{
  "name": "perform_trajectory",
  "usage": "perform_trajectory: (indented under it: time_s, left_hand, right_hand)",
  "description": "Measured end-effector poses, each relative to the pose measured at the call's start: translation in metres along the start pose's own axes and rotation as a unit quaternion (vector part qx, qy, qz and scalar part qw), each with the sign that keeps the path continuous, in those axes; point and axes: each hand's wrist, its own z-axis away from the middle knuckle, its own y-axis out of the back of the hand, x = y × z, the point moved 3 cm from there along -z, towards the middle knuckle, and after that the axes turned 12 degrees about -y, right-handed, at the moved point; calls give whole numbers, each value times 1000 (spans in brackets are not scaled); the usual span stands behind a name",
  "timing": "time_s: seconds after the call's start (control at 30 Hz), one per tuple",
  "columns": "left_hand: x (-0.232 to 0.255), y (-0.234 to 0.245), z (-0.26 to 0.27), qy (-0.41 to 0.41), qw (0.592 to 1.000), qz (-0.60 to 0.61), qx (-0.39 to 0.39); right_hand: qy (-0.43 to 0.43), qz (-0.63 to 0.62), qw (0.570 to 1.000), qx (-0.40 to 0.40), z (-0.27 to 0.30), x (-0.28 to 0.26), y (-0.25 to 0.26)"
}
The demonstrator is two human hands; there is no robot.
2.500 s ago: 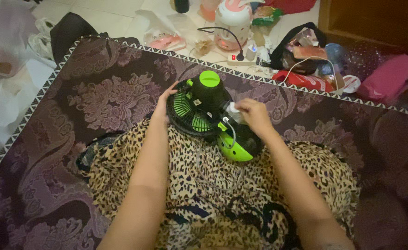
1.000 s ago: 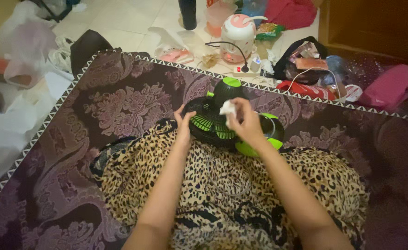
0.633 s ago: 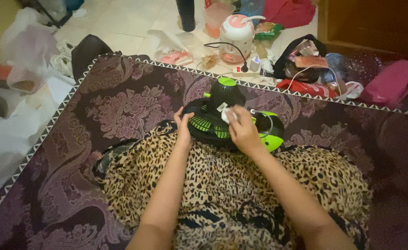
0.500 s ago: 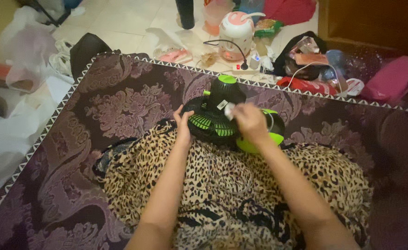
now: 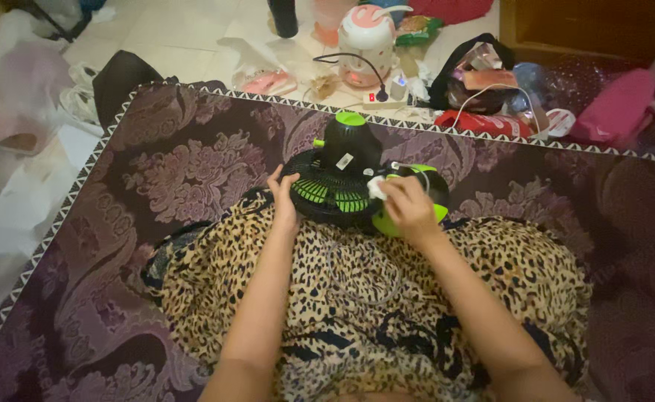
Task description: The person wipes the front grille, blades, and rear housing of a small green and black electric fan using a white cloth. They rotate the fan to access different sides and continue wiping throughout the clip.
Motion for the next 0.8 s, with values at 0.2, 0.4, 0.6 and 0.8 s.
perform_trajectory:
  time_s: [0.2,0.4,0.6,0.8]
  left_hand:
    - [-8,-1,-9,-40,997,62,3]
    - [-13,2,-12,-26,994,109,-4]
    - [-18,1,-17,-4,990,143,11]
    - [-18,0,-16,-47,988,149,-13]
  right_hand:
    - [-120,3,989,81,3,28,14]
    - [-141,120,982,37,5,39,11]
    - [-100,-44,992,61,3,29,-9]
    - [-146,8,987,66,8,48,-13]
